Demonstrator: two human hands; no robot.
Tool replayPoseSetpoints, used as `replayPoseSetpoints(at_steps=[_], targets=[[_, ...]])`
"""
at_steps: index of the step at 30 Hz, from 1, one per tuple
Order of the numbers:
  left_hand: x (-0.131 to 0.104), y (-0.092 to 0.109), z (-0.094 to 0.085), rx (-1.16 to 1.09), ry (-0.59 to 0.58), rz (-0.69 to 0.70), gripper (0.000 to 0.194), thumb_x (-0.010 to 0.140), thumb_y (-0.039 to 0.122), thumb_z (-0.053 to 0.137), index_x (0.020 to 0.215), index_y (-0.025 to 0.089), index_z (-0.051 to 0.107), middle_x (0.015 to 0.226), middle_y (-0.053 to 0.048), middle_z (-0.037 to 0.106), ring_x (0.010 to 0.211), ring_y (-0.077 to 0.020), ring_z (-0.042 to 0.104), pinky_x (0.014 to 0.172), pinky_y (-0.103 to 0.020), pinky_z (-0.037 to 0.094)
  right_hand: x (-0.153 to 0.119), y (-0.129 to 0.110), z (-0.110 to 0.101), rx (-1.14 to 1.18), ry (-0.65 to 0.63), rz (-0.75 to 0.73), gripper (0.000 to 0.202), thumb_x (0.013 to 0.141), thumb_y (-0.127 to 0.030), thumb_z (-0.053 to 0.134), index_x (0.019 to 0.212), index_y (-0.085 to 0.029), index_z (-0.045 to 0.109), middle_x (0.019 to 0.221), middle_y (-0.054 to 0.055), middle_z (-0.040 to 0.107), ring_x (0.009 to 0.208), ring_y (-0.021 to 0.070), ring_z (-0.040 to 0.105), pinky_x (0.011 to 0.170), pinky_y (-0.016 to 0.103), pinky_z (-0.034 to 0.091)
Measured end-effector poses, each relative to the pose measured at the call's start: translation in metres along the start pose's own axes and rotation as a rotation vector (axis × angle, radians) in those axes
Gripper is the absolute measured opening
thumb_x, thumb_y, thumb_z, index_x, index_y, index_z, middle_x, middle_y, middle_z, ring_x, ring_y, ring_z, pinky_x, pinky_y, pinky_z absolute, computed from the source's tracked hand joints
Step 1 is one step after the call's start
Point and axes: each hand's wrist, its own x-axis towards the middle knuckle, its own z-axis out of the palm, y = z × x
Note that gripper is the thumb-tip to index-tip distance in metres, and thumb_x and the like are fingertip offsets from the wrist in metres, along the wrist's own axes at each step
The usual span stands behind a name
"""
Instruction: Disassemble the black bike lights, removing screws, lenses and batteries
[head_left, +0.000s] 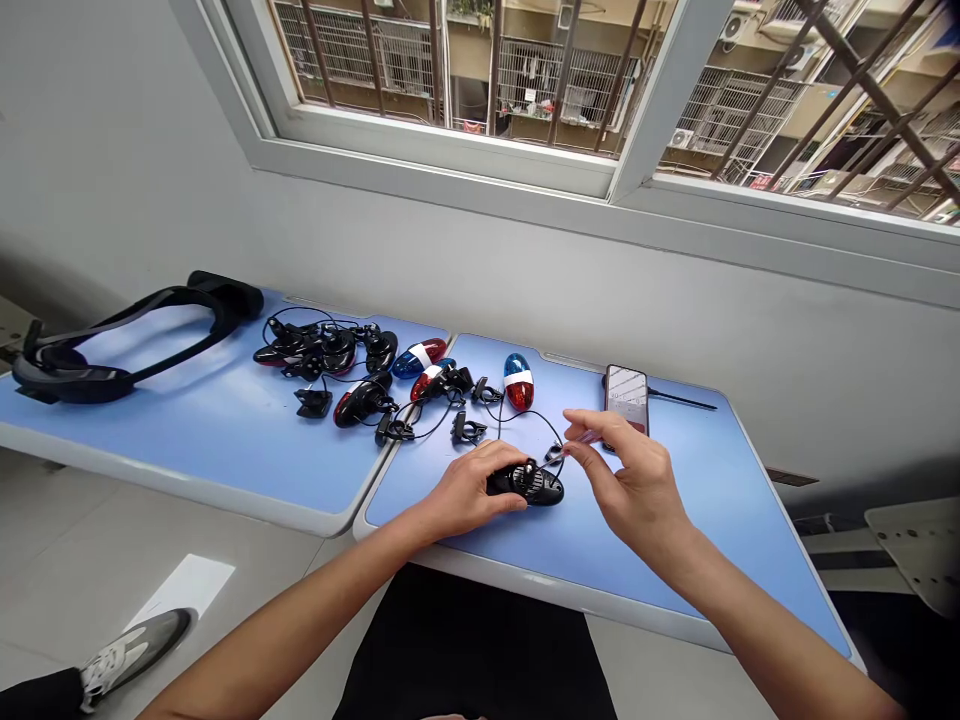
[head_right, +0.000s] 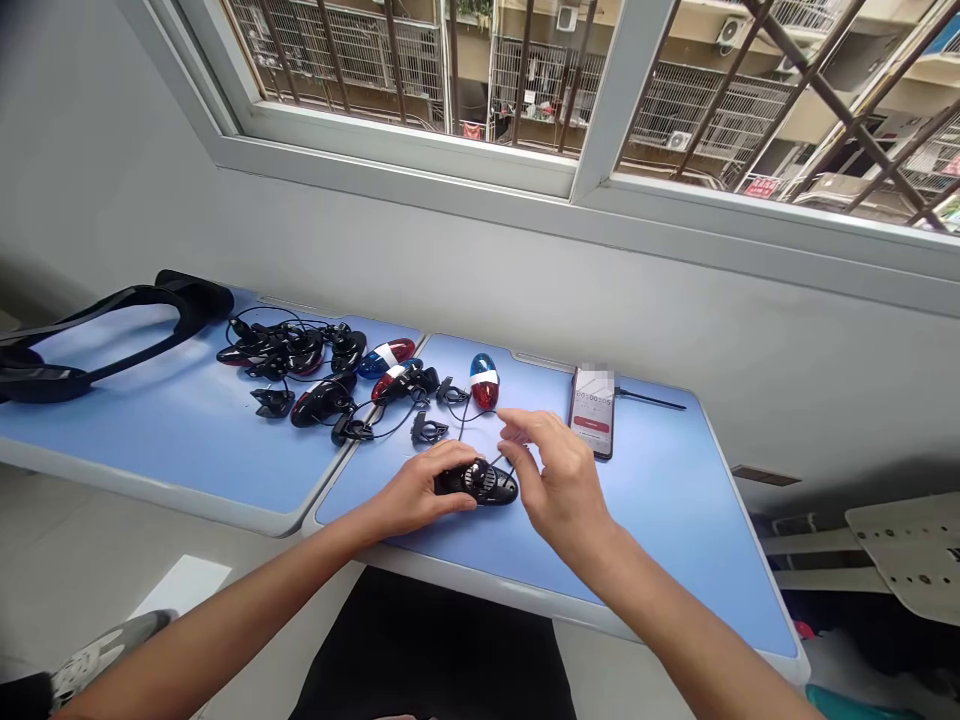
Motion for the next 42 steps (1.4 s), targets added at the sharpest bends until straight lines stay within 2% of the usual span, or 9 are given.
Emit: replayPoseSetpoints(at_steps=[4, 9, 19, 24, 28, 33, 37, 40, 42], targets=[[-0.001, -0.001, 0.001, -0.016, -0.004, -0.001, 0.043, 0.079, 0.028, 0.078, 0.120, 0.025, 0.065, 0.119, -0.006, 0.067, 0.112, -0.0268, 0.058, 0.097, -0.040, 0.047, -0.002, 0.002, 0.002, 0.096, -0.090, 0.046, 0.045, 0.095, -0.010, 0.049, 0.136, -0.029, 0.048, 0.109, 0.005, 0.071, 0.089, 0.0177, 0.070, 0.080, 0.037, 0.060], [-0.001, -0.002, 0.001, -0.011, -0.007, 0.008, 0.043, 0.080, 0.031, 0.078, 0.121, 0.026, 0.065, 0.120, -0.006, 0.067, 0.112, -0.0269, 0.058, 0.098, -0.040, 0.046, -0.002, 0.005, 0.004, 0.055, -0.117, -0.025, 0.038, 0.095, -0.009, 0.047, 0.128, -0.026, 0.053, 0.107, 0.006, 0.072, 0.093, 0.0189, 0.071, 0.079, 0.036, 0.060], [-0.002, -0.004, -0.005, 0.005, 0.028, 0.025, 0.037, 0.092, 0.029, 0.062, 0.128, 0.024, 0.061, 0.122, -0.009, 0.066, 0.115, -0.0259, 0.057, 0.100, -0.040, 0.046, -0.007, 0.011, -0.001, 0.081, 0.048, 0.102, 0.028, 0.094, -0.018, 0.055, 0.120, -0.026, 0.061, 0.100, 0.005, 0.074, 0.083, 0.0188, 0.073, 0.078, 0.037, 0.061], [0.002, -0.004, -0.024, 0.294, 0.045, -0.017, 0.040, 0.092, 0.027, 0.059, 0.132, 0.024, 0.058, 0.112, -0.008, 0.065, 0.102, -0.0244, 0.061, 0.089, -0.036, 0.051, -0.023, 0.027, -0.006, 0.117, 0.174, 0.229, 0.024, 0.093, -0.022, 0.059, 0.117, -0.025, 0.063, 0.097, 0.005, 0.075, 0.082, 0.0191, 0.073, 0.081, 0.040, 0.062], [0.015, -0.015, -0.028, 0.613, -0.053, 0.004, 0.041, 0.090, 0.013, 0.052, 0.130, 0.024, 0.058, 0.110, -0.008, 0.065, 0.105, -0.0254, 0.058, 0.084, -0.034, 0.051, -0.034, 0.038, -0.001, 0.126, 0.189, 0.201, 0.024, 0.092, -0.021, 0.061, 0.116, -0.024, 0.064, 0.095, 0.005, 0.075, 0.084, 0.0189, 0.073, 0.081, 0.039, 0.062], [0.013, -0.011, -0.027, 0.701, -0.103, 0.054, 0.046, 0.088, 0.006, 0.044, 0.128, 0.023, 0.057, 0.123, -0.011, 0.061, 0.108, -0.0277, 0.057, 0.084, -0.038, 0.052, -0.042, 0.039, -0.003, 0.117, 0.217, 0.202, 0.024, 0.092, -0.020, 0.061, 0.116, -0.025, 0.063, 0.094, 0.004, 0.075, 0.080, 0.0184, 0.072, 0.079, 0.039, 0.062], [-0.010, 0.017, -0.011, 0.655, 0.171, 0.004, 0.040, 0.095, 0.025, 0.050, 0.135, 0.023, 0.049, 0.133, -0.013, 0.057, 0.120, -0.0316, 0.052, 0.096, -0.045, 0.048, -0.049, 0.037, -0.009, 0.076, 0.276, 0.214, 0.024, 0.093, -0.020, 0.062, 0.116, -0.025, 0.063, 0.095, 0.003, 0.074, 0.079, 0.0176, 0.072, 0.078, 0.037, 0.061], [-0.019, 0.034, 0.014, 0.565, 0.143, -0.117, 0.063, 0.083, 0.047, 0.070, 0.135, 0.020, 0.045, 0.131, -0.016, 0.058, 0.121, -0.0363, 0.053, 0.094, -0.048, 0.049, -0.053, 0.040, -0.011, 0.005, 0.321, 0.188, 0.025, 0.093, -0.021, 0.063, 0.117, -0.025, 0.063, 0.096, 0.004, 0.073, 0.080, 0.0174, 0.071, 0.078, 0.036, 0.061], [-0.015, 0.037, 0.025, 0.523, 0.073, -0.232, 0.069, 0.077, 0.048, 0.075, 0.132, 0.019, 0.046, 0.129, -0.016, 0.058, 0.120, -0.0377, 0.054, 0.092, -0.048, 0.049, -0.054, 0.044, -0.011, -0.034, 0.318, 0.164, 0.025, 0.094, -0.019, 0.062, 0.118, -0.025, 0.063, 0.097, 0.004, 0.073, 0.082, 0.0175, 0.071, 0.078, 0.036, 0.060]])
